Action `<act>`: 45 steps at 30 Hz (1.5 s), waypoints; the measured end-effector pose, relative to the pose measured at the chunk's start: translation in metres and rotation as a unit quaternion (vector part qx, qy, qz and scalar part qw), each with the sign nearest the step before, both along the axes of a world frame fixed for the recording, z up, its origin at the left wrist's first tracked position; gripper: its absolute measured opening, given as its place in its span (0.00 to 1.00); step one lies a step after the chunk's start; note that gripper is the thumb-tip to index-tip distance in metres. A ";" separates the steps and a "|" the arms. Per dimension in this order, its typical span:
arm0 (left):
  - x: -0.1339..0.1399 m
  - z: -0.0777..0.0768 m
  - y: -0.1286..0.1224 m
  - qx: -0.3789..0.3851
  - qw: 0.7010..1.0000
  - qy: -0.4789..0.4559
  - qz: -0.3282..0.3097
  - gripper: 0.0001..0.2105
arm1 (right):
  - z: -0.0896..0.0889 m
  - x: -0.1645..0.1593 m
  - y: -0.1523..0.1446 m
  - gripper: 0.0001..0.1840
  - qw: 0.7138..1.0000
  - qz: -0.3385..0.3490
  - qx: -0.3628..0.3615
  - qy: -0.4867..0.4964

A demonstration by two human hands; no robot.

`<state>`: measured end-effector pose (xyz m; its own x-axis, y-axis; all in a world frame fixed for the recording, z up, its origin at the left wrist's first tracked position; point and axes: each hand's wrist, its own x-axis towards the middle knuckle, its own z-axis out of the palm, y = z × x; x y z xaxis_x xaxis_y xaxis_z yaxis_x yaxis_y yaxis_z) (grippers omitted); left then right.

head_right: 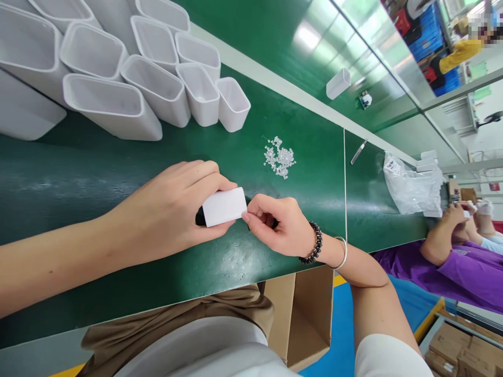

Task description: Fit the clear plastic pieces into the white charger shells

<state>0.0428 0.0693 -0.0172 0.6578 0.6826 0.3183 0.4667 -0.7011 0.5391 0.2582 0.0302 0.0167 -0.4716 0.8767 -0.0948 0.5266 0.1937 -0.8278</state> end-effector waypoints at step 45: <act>0.001 -0.002 0.000 0.004 1.000 -0.013 0.002 0.06 | -0.003 0.009 0.004 0.09 0.995 0.027 -0.036 0.085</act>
<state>0.0434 0.0690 -0.0188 0.6473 0.6819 0.3406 0.4548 -0.7041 0.5453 0.2673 0.0347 0.0135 -0.5317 0.8439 -0.0712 0.3680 0.1544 -0.9169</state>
